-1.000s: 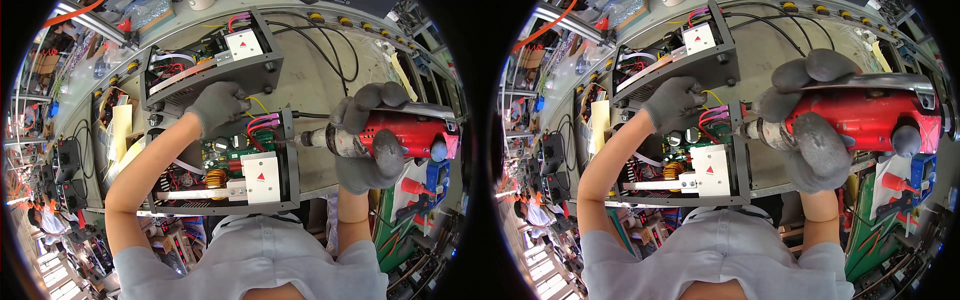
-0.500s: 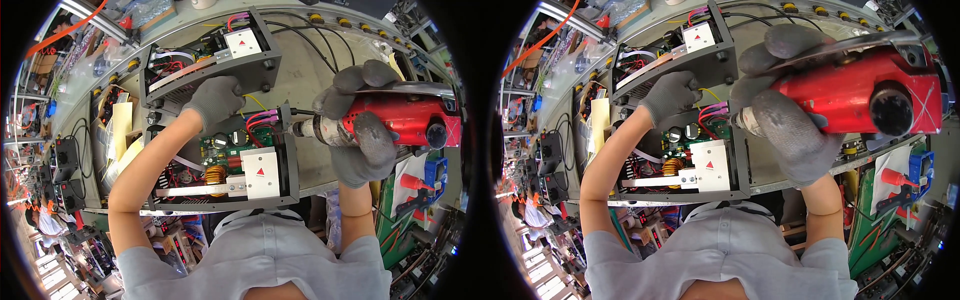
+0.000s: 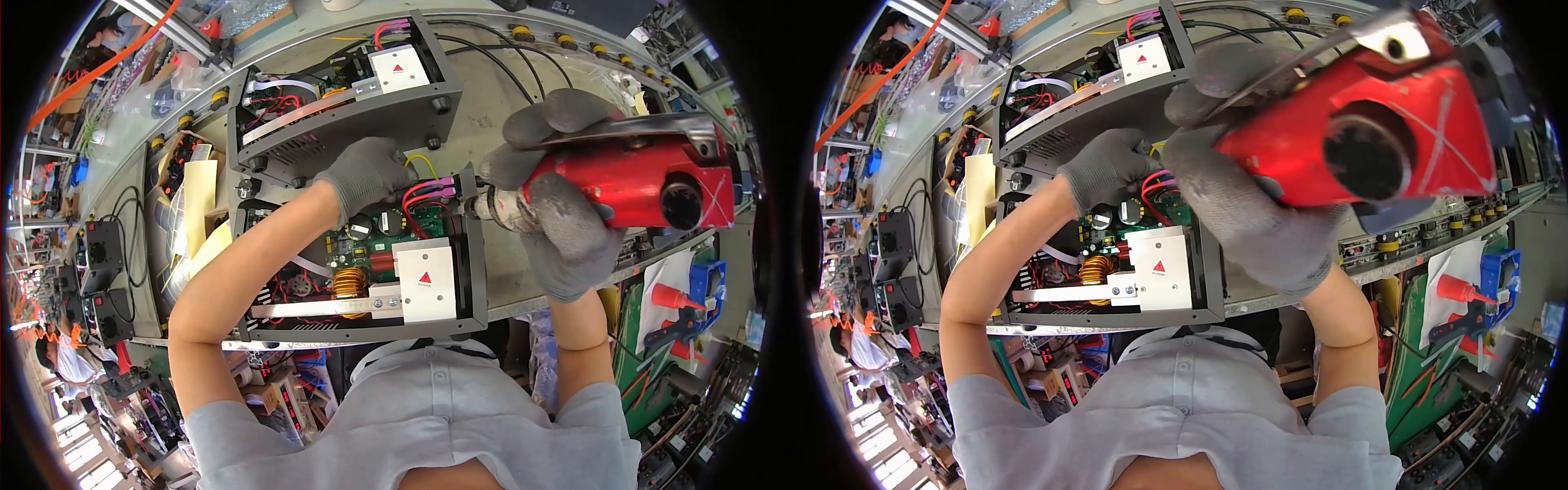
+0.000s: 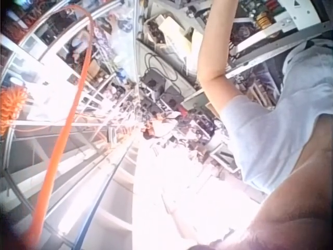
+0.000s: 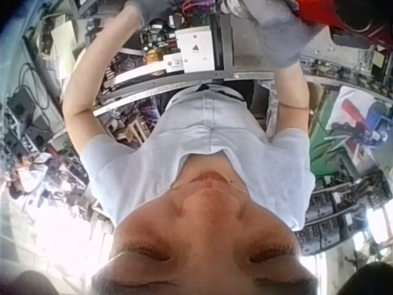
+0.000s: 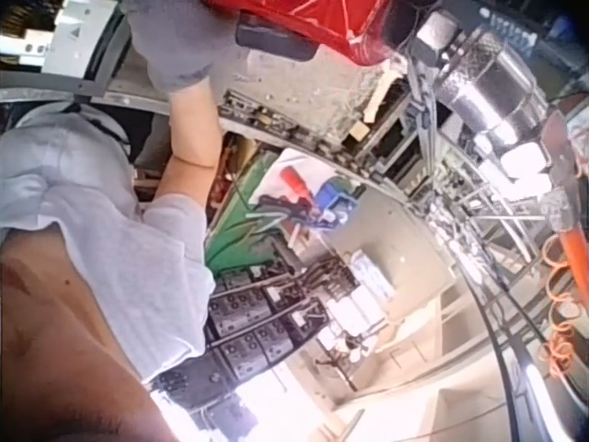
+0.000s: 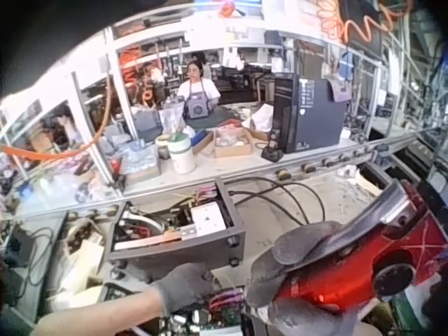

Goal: Assemble and label electronic power supply units on a production line.

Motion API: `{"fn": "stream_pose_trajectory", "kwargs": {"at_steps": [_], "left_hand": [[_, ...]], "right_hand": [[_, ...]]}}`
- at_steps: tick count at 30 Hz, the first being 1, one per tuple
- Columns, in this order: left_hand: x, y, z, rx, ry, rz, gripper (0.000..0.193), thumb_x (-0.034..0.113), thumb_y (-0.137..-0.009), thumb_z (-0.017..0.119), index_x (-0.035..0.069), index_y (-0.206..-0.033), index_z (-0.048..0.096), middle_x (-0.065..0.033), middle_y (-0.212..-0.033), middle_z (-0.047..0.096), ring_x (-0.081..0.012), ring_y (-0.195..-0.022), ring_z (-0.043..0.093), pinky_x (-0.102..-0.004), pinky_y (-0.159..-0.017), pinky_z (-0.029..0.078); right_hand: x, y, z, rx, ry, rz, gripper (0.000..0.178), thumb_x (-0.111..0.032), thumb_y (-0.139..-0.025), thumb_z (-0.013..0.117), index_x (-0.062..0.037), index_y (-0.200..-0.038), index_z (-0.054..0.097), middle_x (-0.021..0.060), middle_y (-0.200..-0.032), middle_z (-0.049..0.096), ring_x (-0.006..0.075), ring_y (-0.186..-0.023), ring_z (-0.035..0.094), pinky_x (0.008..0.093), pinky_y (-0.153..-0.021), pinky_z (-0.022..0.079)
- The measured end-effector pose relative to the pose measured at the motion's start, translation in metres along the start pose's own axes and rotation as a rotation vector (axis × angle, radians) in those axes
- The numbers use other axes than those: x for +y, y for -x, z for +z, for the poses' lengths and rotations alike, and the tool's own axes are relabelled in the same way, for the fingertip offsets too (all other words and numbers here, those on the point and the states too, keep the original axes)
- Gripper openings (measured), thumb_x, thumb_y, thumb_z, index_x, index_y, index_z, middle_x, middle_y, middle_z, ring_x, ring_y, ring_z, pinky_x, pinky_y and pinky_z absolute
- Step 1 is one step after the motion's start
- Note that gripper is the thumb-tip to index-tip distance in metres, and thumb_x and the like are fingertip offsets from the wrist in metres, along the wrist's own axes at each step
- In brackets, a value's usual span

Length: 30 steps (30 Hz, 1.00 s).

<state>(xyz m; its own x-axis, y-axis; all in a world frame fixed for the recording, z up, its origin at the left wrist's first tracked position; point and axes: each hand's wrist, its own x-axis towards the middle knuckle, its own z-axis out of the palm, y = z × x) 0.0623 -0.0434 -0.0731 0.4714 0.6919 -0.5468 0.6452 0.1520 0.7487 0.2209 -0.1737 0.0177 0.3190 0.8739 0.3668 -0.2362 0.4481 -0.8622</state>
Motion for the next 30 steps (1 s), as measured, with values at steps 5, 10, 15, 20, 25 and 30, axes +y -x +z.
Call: {"fn": "stream_pose_trajectory", "kwargs": {"at_steps": [5, 10, 15, 20, 25, 30], "left_hand": [[0.003, 0.003, 0.004, 0.034, -0.040, 0.081, 0.027, 0.021, -0.070, 0.069, -0.002, -0.083, 0.061, -0.0113, -0.065, 0.061, -0.0155, -0.056, 0.058, -0.0286, -0.054, 0.046], [-0.002, -0.002, 0.007, 0.111, -0.178, 0.158, 0.029, 0.023, -0.068, 0.069, -0.001, -0.084, 0.062, -0.0153, -0.071, 0.062, -0.0211, -0.063, 0.061, -0.0313, -0.060, 0.048], [-0.012, -0.016, 0.009, 0.116, -0.323, 0.302, 0.032, 0.025, -0.070, 0.067, -0.002, -0.085, 0.062, -0.0196, -0.079, 0.063, -0.0292, -0.072, 0.062, -0.0344, -0.067, 0.048], [-0.014, -0.024, 0.010, 0.086, -0.391, 0.357, 0.032, 0.026, -0.070, 0.067, -0.002, -0.086, 0.062, -0.0202, -0.082, 0.063, -0.0309, -0.076, 0.062, -0.0350, -0.069, 0.048], [-0.015, -0.030, 0.012, 0.076, -0.432, 0.403, 0.031, 0.025, -0.071, 0.066, 0.000, -0.088, 0.063, -0.0213, -0.088, 0.063, -0.0338, -0.083, 0.062, -0.0364, -0.073, 0.048], [-0.046, -0.064, 0.027, 0.065, -0.008, 0.498, 0.033, 0.028, -0.074, 0.065, 0.002, -0.094, 0.064, -0.0206, -0.095, 0.063, -0.0348, -0.092, 0.060, -0.0370, -0.080, 0.047]], "right_hand": [[0.007, -0.003, 0.002, -0.055, 0.153, -0.019, 0.046, -0.003, -0.072, 0.060, -0.0003, -0.115, 0.045, 0.0151, -0.103, 0.058, 0.0215, -0.081, 0.061, 0.0334, -0.070, 0.051], [0.014, -0.004, 0.009, -0.123, 0.295, -0.043, 0.043, -0.003, -0.073, 0.061, -0.0006, -0.114, 0.047, 0.0135, -0.103, 0.058, 0.0198, -0.084, 0.060, 0.0311, -0.073, 0.050], [0.019, -0.004, 0.013, -0.191, 0.439, -0.070, 0.041, -0.003, -0.073, 0.062, -0.0009, -0.112, 0.049, 0.0119, -0.102, 0.059, 0.0181, -0.087, 0.060, 0.0289, -0.075, 0.049], [0.025, -0.009, 0.016, -0.255, 0.580, -0.097, 0.039, -0.002, -0.073, 0.063, -0.0013, -0.111, 0.051, 0.0103, -0.102, 0.060, 0.0164, -0.090, 0.059, 0.0266, -0.078, 0.047], [0.025, -0.007, 0.013, -0.310, 0.730, -0.127, 0.037, -0.002, -0.073, 0.064, -0.0016, -0.109, 0.053, 0.0087, -0.101, 0.060, 0.0147, -0.093, 0.058, 0.0243, -0.080, 0.046], [0.034, -0.020, 0.019, -0.232, 0.846, -0.379, 0.025, -0.012, -0.063, 0.070, -0.0077, -0.087, 0.064, 0.0023, -0.069, 0.064, 0.0124, -0.057, 0.061, 0.0261, -0.054, 0.050]]}}
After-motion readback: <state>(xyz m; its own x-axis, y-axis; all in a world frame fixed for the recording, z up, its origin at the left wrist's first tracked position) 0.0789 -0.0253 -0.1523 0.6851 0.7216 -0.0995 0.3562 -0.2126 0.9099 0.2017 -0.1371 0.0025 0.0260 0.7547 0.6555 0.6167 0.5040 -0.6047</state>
